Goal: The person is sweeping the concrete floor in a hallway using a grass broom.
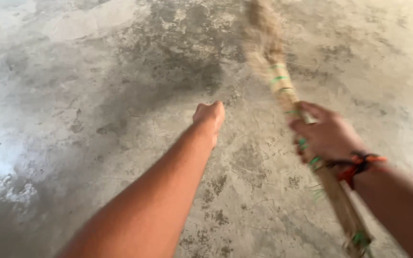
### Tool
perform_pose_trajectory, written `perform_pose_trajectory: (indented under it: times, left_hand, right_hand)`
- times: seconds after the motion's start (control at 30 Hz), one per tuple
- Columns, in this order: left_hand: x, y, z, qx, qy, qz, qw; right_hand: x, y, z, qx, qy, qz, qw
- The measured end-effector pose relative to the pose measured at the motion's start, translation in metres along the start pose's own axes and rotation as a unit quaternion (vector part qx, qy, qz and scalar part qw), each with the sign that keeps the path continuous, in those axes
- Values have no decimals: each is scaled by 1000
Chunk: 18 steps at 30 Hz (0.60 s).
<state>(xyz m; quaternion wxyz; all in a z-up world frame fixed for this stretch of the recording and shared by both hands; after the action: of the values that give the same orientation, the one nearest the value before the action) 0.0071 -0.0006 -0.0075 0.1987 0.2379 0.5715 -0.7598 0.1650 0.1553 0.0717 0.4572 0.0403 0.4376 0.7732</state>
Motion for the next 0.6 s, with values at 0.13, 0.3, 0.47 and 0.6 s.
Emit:
perform_pose_trajectory:
  times: [0.13,0.3,0.47,0.6]
  left_hand:
    - [4,-2,1,44,-13,-26,999]
    - [-3,-6,7,70,-14,-43,996]
    - [8,12,19,74,-28,-73,994]
    - [17,8,19,81,-39,-94,991]
  right_hand:
    - [-20,4,-38,4,118,15,993]
    - [6,-34,-49,13,175,-28,984]
    - [47,-72,-5,68,85,-82,991]
    - [36,-62,17,12,12,-45,999]
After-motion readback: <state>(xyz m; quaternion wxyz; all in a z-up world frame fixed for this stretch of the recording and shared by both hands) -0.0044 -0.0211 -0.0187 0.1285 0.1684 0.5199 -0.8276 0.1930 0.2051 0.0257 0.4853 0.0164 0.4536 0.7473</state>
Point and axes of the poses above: each hand's wrist, its own x-axis towards the middle knuckle, its own z-axis out of the back of the hand, y = z × x, the point moved 2 cm from there along x, towards the middle knuckle, and after that the axes turned 8 degrees about -y, right-handed, at the moved point
